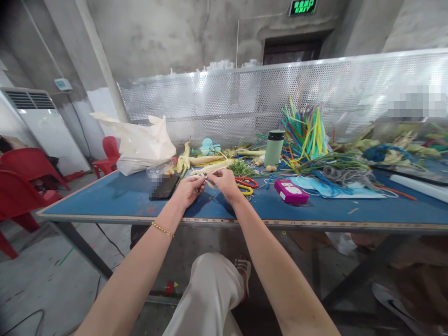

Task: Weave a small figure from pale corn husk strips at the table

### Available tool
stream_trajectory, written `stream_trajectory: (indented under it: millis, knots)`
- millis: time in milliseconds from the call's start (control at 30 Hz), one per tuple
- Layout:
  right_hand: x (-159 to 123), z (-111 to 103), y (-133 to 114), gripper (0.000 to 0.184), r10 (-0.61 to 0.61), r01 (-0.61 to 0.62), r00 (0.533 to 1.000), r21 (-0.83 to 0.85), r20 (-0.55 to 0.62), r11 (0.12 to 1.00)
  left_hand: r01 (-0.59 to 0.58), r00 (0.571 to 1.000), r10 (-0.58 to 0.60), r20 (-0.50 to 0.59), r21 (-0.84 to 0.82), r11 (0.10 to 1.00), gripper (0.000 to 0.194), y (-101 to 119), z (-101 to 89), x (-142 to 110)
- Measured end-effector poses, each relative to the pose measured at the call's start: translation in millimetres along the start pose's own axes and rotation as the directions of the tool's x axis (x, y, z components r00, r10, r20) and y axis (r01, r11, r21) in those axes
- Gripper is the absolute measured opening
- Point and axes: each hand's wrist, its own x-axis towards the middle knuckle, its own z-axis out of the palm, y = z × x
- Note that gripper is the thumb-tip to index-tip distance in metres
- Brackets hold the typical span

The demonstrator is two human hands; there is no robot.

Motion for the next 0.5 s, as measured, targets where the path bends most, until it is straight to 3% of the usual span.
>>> stream_trajectory:
  millis: [200, 367, 500]
  knots:
    - [1.7, -1.2, 3.0, 0.019, -0.033, 0.030, 0.999, -0.087, -0.038, 0.996, 0.001, 0.998, -0.001, 0.059, 0.003, 1.000, 0.033, -1.8, 0.8, 0.3]
    - [2.6, -1.9, 4.0, 0.017, -0.041, 0.032, 0.998, -0.146, -0.057, 0.989, -0.011, 0.999, 0.011, -0.032, -0.015, 1.000, 0.034, -3.0, 0.0, 3.3]
    - [1.8, -0.6, 0.6, 0.013, -0.028, 0.026, 0.999, -0.137, -0.016, 0.990, -0.005, 0.999, 0.002, -0.038, -0.074, 0.997, 0.034, 0.7, 0.8, 2.5]
